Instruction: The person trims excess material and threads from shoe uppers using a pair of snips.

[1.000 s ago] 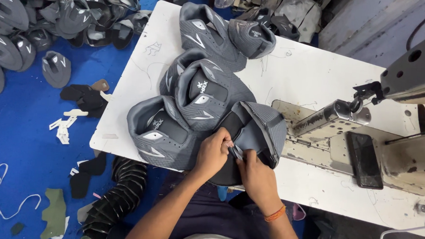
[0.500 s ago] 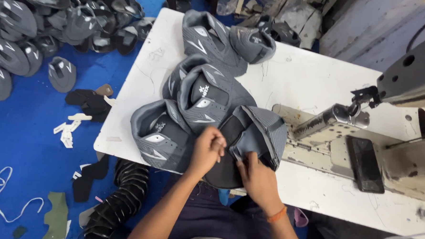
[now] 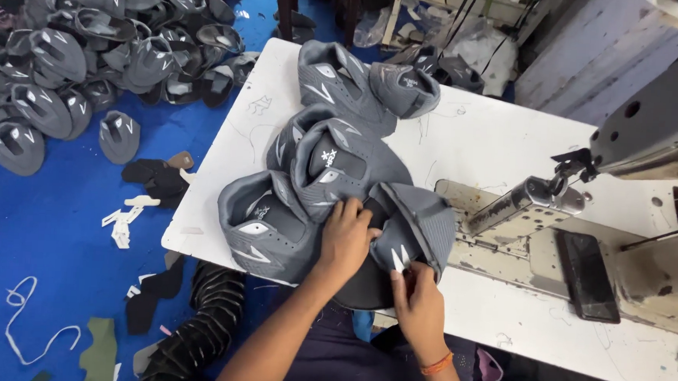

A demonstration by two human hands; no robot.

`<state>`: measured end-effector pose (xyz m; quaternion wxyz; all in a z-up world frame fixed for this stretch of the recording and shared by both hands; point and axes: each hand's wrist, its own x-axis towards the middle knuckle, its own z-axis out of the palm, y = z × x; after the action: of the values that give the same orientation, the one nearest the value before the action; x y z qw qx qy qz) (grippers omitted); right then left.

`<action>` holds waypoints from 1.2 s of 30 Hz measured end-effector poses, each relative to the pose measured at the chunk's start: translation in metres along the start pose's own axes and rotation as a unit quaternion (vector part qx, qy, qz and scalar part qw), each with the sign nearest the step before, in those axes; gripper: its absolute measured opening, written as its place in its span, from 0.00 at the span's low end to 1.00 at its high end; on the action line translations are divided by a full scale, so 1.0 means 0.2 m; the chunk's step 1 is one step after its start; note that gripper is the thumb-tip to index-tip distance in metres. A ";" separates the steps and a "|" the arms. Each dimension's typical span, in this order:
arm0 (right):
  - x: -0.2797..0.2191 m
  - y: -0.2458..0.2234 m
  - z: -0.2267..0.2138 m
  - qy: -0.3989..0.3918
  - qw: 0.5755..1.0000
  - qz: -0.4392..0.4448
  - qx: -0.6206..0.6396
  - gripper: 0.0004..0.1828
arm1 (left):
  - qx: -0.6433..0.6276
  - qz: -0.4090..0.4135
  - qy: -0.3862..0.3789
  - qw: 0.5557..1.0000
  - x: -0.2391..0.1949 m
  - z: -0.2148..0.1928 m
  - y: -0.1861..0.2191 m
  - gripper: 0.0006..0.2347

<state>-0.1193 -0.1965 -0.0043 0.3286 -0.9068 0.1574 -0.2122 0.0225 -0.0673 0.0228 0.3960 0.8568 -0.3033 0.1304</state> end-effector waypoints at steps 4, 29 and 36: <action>0.00 0.01 -0.04 0.024 0.996 0.038 0.073 0.16 | 0.077 -0.025 0.000 0.997 -0.03 0.14 -0.03 0.07; 0.17 -0.15 0.02 -0.075 0.995 -0.021 -0.057 0.19 | -0.345 -0.097 0.143 0.923 -0.13 0.17 -0.27 0.08; 0.43 -0.17 0.20 -0.043 0.983 -0.112 -0.139 0.18 | -0.366 -0.078 0.114 0.920 -0.14 0.15 -0.28 0.08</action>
<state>-0.0215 -0.1870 0.0156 0.1798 -0.9639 0.0687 -0.1841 0.0352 -0.0515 -0.0432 0.7229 0.6525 -0.2145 0.0754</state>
